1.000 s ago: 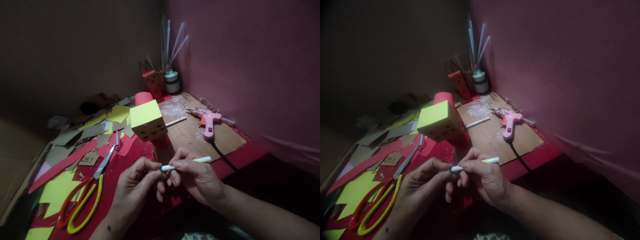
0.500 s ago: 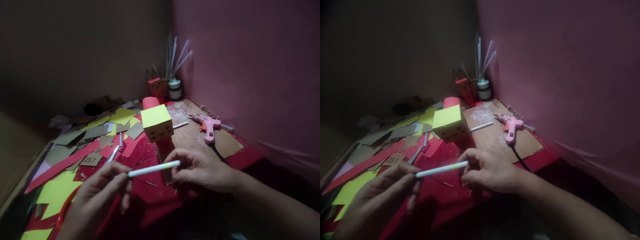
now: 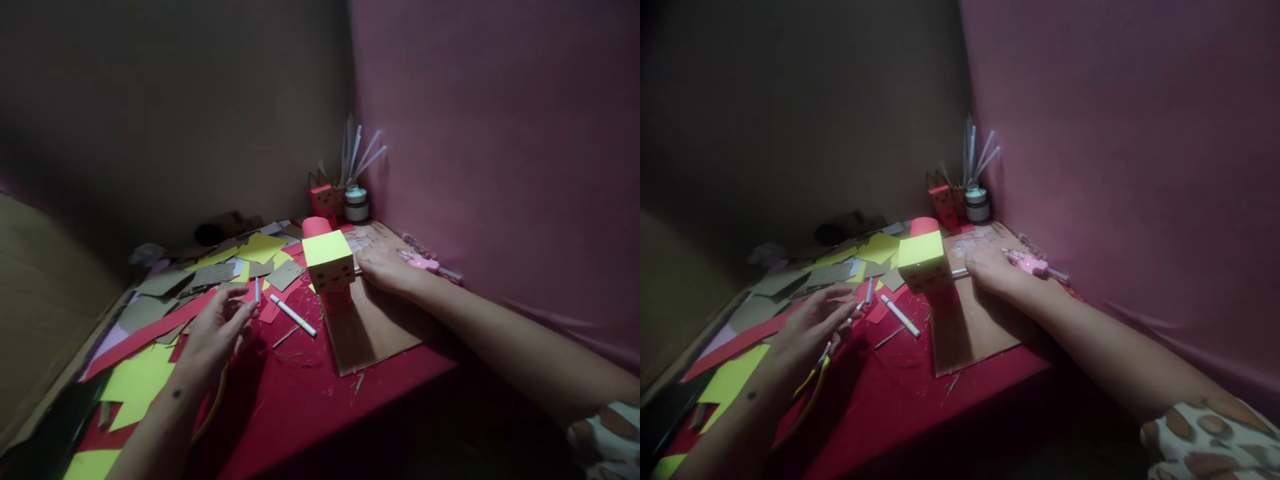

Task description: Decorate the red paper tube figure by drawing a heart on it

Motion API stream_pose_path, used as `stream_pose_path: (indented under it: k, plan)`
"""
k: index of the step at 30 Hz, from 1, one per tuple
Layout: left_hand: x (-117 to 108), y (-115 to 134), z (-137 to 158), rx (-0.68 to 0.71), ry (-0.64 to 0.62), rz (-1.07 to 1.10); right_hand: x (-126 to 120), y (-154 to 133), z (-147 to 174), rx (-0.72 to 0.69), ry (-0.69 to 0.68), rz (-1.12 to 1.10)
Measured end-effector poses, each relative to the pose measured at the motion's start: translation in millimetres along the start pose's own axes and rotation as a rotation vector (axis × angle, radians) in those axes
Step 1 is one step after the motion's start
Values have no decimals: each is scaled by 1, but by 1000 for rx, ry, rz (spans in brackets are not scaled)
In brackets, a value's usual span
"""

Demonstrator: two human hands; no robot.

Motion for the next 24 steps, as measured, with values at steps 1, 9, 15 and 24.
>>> stream_pose_path:
  k: [1, 9, 15, 24]
  plan:
    - [3, -1, 3, -5, -22, 2, -4, 6, 2, 22, -16, 24]
    - [32, -2, 18, -7, -126, 15, -73, 72, 29, 292, 57, 81]
    - [86, 4, 54, 24, -398, 48, -101, 90, 112, 543, 501, -839]
    - [125, 25, 90, 196, -502, -59, -30, 6, 122, 513, 111, -1779]
Point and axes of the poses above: each hand's wrist, its own z-axis away from the middle knuckle, its own x-axis out of the palm, y = z × x, the point moved 9 cm from there along -z, towards the middle knuckle, and after that the axes turned 12 degrees about z, right-handed, at the moved point
